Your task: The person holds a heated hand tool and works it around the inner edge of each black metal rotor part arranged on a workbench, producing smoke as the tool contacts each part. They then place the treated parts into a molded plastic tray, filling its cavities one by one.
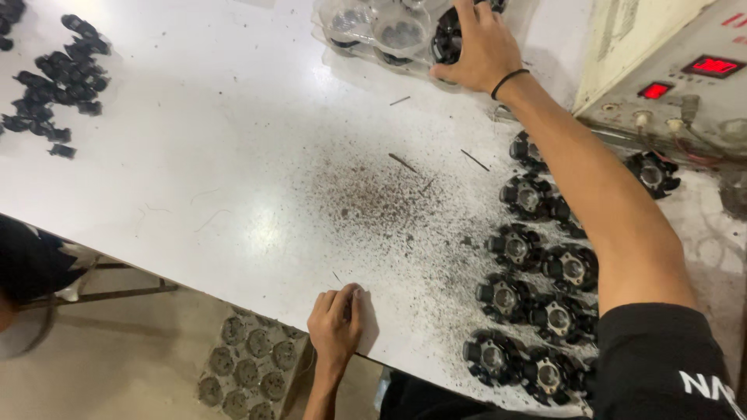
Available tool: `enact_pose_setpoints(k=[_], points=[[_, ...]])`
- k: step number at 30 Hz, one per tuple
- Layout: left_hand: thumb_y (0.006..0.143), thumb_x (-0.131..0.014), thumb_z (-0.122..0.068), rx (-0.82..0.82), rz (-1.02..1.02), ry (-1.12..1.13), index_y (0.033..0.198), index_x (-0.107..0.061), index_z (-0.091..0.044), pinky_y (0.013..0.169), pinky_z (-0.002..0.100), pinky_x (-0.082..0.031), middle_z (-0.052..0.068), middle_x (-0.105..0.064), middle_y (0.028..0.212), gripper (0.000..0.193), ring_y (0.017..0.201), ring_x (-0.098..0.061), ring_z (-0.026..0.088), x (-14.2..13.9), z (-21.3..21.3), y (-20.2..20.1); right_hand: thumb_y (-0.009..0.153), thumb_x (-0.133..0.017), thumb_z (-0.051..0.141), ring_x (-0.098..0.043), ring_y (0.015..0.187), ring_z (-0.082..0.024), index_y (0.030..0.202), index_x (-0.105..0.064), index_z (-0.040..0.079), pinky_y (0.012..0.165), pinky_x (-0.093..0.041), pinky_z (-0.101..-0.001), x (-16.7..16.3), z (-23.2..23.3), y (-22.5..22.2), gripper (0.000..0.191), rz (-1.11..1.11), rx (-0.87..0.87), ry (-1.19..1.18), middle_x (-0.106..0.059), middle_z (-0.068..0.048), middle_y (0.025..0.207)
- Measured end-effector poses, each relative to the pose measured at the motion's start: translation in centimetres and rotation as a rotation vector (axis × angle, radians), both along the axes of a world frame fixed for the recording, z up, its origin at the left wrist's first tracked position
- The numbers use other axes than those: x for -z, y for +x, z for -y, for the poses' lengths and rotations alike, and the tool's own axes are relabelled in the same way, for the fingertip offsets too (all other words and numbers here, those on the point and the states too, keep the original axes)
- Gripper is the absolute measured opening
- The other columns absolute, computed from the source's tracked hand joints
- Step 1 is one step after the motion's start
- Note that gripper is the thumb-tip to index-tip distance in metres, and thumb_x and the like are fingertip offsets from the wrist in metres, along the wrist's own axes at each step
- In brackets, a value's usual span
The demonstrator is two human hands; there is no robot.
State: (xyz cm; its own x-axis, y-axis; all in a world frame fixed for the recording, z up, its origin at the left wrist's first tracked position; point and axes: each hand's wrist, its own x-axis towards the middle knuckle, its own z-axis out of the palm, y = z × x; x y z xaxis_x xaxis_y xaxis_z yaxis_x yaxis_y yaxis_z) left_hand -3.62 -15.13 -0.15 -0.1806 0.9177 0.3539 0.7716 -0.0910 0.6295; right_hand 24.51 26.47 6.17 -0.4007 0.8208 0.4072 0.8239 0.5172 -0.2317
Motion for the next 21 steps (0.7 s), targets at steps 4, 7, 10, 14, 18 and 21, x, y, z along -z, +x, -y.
enact_pose_setpoints(k=[4,7,10,14,18,21], points=[[0.086,-0.075,-0.011,-0.087,0.022,-0.124,0.094,-0.078,-0.005,0.051,0.036,-0.046,0.007,-0.065,0.067,0.010,0.058,-0.058,0.022,-0.3,-0.7,-0.2,0.078,-0.090,0.062,-0.053,0.122,-0.051,0.150,-0.046,0.004,0.098,-0.047,-0.0589,1.1,-7.2,-1.8,0.102,0.081,0.058,-0.068,-0.054,-0.034,0.133],[0.087,-0.074,-0.009,-0.055,0.030,-0.019,0.096,-0.076,-0.004,0.054,0.034,-0.048,0.006,-0.065,0.071,0.011,0.062,-0.059,0.020,-0.4,-1.1,-0.1,0.088,-0.080,0.059,-0.049,0.134,-0.048,0.155,-0.045,0.010,0.104,-0.046,-0.0567,0.7,-10.4,-3.6,0.091,-0.058,0.118,-0.127,-0.049,-0.030,0.147],[0.085,-0.076,-0.009,-0.069,0.015,-0.020,0.096,-0.077,-0.004,0.052,0.034,-0.047,0.006,-0.063,0.068,0.012,0.060,-0.058,0.020,-0.4,-1.4,-0.1,0.091,-0.071,0.050,-0.042,0.137,-0.049,0.160,-0.035,0.009,0.108,-0.042,-0.0571,0.5,-10.9,-4.9,0.089,-0.083,0.106,-0.208,-0.034,-0.033,0.158],[0.085,-0.077,-0.008,-0.084,-0.003,-0.054,0.096,-0.077,-0.004,0.051,0.035,-0.046,0.006,-0.063,0.068,0.012,0.058,-0.057,0.020,-0.2,-1.3,-0.2,0.107,-0.064,0.049,-0.032,0.149,-0.048,0.163,-0.036,0.010,0.118,-0.031,-0.0607,2.6,-6.0,-3.4,0.073,0.044,-0.038,-0.124,-0.027,-0.033,0.165],[0.086,-0.075,-0.008,-0.059,-0.008,-0.032,0.098,-0.076,-0.004,0.054,0.035,-0.045,0.006,-0.062,0.070,0.012,0.061,-0.056,0.020,-0.1,-0.8,0.1,0.106,-0.051,0.048,-0.034,0.145,-0.045,0.159,-0.038,0.014,0.107,-0.022,-0.0711,4.3,-0.9,0.0,0.064,0.243,-0.054,-0.095,-0.031,-0.022,0.164],[0.087,-0.075,-0.008,-0.031,-0.023,0.005,0.097,-0.076,-0.004,0.055,0.035,-0.045,0.006,-0.063,0.071,0.011,0.063,-0.056,0.021,-0.1,-0.6,0.1,0.114,-0.045,0.049,-0.043,0.147,-0.043,0.160,-0.043,0.012,0.114,-0.030,-0.0659,2.9,1.4,2.6,0.059,0.146,-0.064,-0.108,-0.040,-0.023,0.160]])
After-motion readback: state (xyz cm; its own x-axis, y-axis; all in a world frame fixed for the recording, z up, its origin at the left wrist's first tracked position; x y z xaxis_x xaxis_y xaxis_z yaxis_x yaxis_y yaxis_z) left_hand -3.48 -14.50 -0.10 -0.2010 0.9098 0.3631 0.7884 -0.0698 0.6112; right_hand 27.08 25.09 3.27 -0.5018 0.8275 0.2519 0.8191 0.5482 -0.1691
